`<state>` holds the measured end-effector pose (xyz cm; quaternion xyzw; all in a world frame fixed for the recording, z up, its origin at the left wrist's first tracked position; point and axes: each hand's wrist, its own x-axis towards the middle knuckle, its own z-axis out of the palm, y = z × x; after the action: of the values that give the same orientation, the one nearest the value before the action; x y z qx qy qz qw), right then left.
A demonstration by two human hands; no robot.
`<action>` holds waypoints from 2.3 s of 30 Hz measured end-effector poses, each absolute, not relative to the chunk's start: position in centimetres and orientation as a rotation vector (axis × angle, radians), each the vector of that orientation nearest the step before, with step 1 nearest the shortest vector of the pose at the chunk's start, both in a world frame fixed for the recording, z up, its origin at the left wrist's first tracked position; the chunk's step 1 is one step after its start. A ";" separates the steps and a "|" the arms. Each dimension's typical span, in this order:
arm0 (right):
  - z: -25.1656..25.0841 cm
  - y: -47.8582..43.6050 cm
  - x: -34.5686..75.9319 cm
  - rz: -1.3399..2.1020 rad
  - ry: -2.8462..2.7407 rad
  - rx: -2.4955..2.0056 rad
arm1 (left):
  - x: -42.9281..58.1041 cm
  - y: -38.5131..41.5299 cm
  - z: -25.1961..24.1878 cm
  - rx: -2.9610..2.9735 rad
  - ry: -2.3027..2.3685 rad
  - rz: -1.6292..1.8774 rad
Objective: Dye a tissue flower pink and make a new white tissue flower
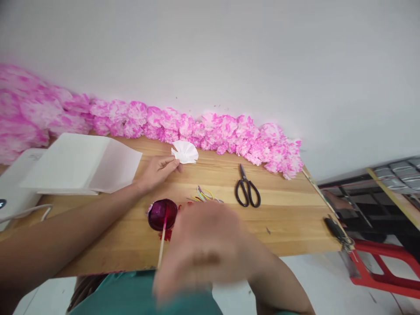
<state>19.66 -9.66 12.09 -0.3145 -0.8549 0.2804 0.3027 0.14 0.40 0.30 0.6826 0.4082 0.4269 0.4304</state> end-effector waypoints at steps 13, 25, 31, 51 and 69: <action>2.9 -0.5 19.8 -0.038 -2.319 -1.195 | 0.4 0.1 0.1 1.765 0.970 1.092; 1.9 -0.4 19.4 0.510 -1.908 -1.267 | 0.4 0.0 -0.1 1.711 1.057 1.167; 2.0 -0.4 19.2 0.716 -1.733 -1.312 | 0.5 0.0 -0.1 1.730 1.034 1.179; 1.8 0.2 20.1 0.497 -1.970 -1.236 | 0.8 1.1 -0.5 1.991 1.144 1.412; 1.6 0.2 19.6 0.246 -2.113 -1.119 | 1.0 1.0 -0.4 2.052 1.178 1.165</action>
<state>19.64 0.18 1.59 -0.4341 -0.8199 0.0956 0.3608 0.99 0.98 -0.44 0.7535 0.4325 0.4277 0.2495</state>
